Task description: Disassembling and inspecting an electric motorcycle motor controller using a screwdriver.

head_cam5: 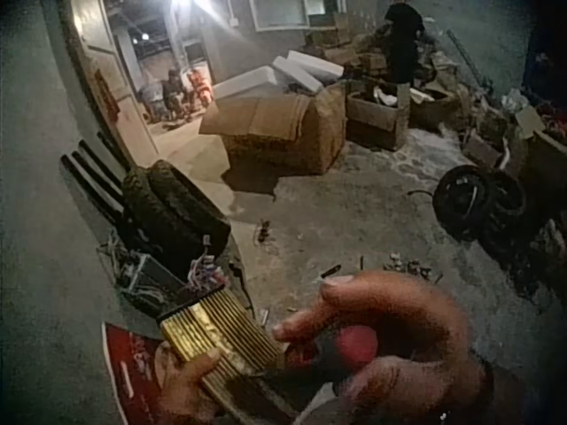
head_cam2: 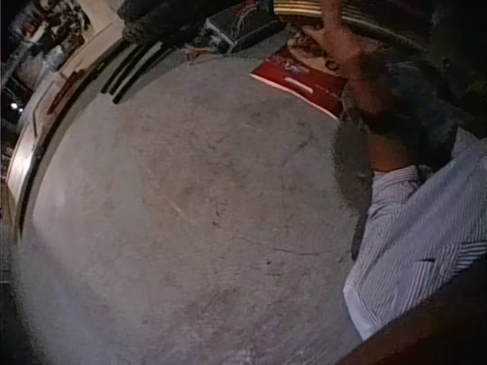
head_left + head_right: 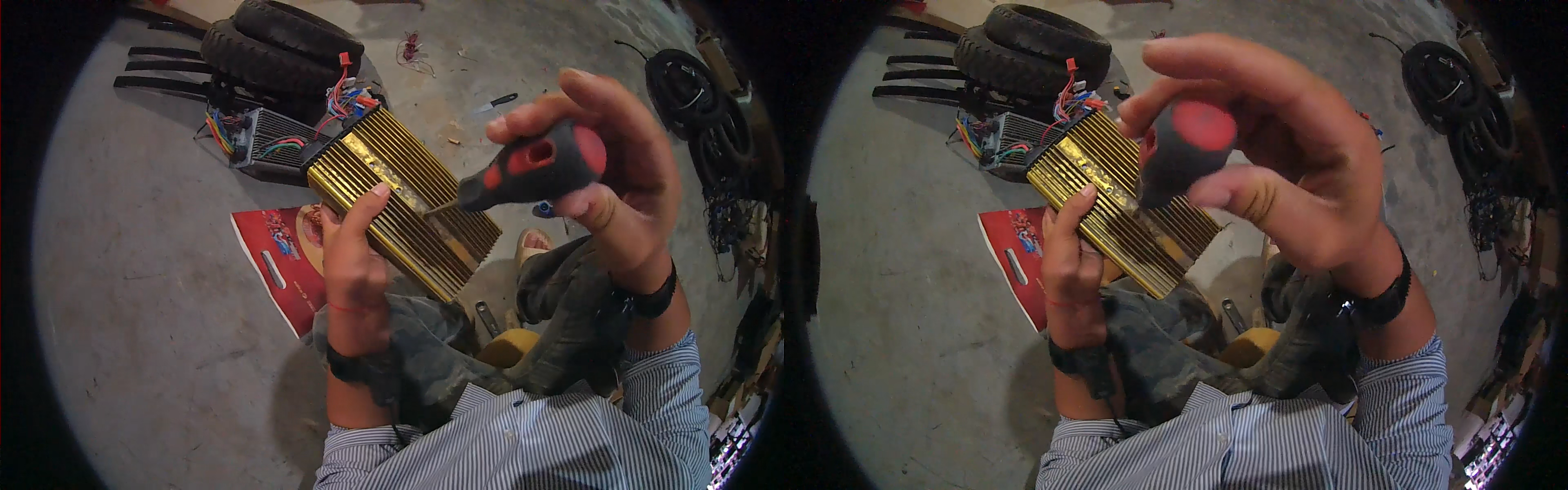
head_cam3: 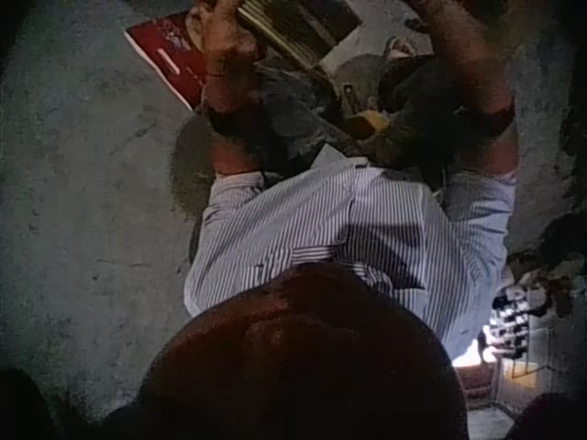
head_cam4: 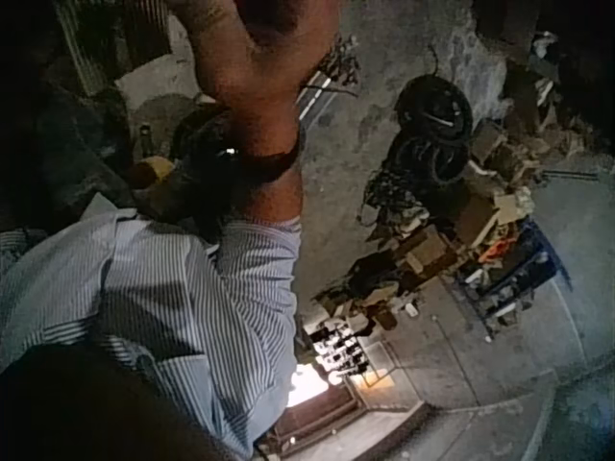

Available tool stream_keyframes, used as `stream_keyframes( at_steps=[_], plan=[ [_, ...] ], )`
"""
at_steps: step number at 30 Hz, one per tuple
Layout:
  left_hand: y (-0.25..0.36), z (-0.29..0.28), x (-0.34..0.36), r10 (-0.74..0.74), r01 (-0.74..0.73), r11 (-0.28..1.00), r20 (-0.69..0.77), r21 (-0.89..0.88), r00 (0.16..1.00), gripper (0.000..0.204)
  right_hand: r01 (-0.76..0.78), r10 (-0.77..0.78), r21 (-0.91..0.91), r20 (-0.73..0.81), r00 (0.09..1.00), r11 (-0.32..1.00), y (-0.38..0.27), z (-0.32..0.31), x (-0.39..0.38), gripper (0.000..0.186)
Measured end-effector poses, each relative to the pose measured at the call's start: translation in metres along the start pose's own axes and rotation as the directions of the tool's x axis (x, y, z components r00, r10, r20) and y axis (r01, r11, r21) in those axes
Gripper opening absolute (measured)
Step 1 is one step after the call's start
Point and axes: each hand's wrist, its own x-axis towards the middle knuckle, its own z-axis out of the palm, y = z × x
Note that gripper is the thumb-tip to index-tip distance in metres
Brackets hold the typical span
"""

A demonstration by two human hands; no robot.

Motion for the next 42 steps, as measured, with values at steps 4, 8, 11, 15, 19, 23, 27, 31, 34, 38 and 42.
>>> stream_keyframes(
  at_steps=[4, 8, 11, 15, 19, 23, 27, 31, 34, 38, 42],
  plan=[
    [-0.003, 0.000, 0.001, 0.027, -0.027, 0.997, 0.002, 0.067, 1.000, 0.033, -0.072, 0.056, -0.102, -0.155, 0.986, 0.992, 0.000, 0.008, 0.005, 0.066],
    [-0.007, -0.001, 0.004, 0.014, -0.014, 0.997, -0.005, 0.081, 1.000, 0.031, 0.121, -0.149, -0.514, -0.014, 0.989, 0.849, 0.006, -0.015, 0.003, 0.059],
    [-0.009, 0.000, 0.005, 0.043, -0.042, 0.998, -0.007, 0.038, 0.999, 0.031, 0.099, -0.114, -0.507, 0.001, 0.993, 0.856, 0.006, -0.016, -0.002, 0.057],
    [-0.007, -0.002, 0.004, 0.047, -0.044, 0.996, -0.032, 0.082, 0.998, 0.032, -0.026, 0.010, -0.141, -0.111, 0.994, 0.990, 0.002, 0.003, -0.002, 0.060],
    [-0.006, -0.006, 0.005, 0.058, -0.059, 0.996, 0.020, 0.065, 0.998, 0.032, -0.074, 0.075, 0.010, -0.148, 0.986, 0.997, 0.002, 0.011, 0.000, 0.063],
    [-0.008, -0.003, 0.007, 0.051, -0.052, 0.995, 0.008, 0.080, 0.999, 0.034, 0.081, -0.106, -0.430, -0.034, 0.994, 0.899, 0.012, -0.013, -0.002, 0.061],
    [-0.009, -0.005, 0.006, 0.037, -0.034, 0.995, -0.037, 0.091, 0.999, 0.037, 0.075, -0.078, -0.407, 0.008, 0.997, 0.910, 0.011, -0.011, -0.003, 0.060],
    [-0.007, -0.006, 0.004, 0.047, -0.044, 0.995, -0.031, 0.088, 0.998, 0.037, -0.039, 0.038, -0.057, -0.025, 0.999, 0.998, 0.011, 0.002, -0.001, 0.058],
    [-0.007, -0.007, 0.005, 0.057, -0.055, 0.992, -0.015, 0.116, 0.998, 0.038, -0.076, 0.080, 0.048, -0.085, 0.993, 0.996, 0.010, 0.006, 0.000, 0.057],
    [-0.006, -0.004, 0.004, 0.050, -0.048, 0.994, -0.015, 0.100, 0.999, 0.038, 0.134, -0.143, -0.256, -0.016, 0.990, 0.957, 0.022, -0.015, -0.002, 0.058],
    [-0.007, -0.005, 0.005, 0.017, -0.016, 1.000, -0.043, 0.015, 0.999, 0.040, 0.084, -0.077, -0.275, 0.038, 0.996, 0.958, 0.015, -0.017, -0.004, 0.059]
  ],
)
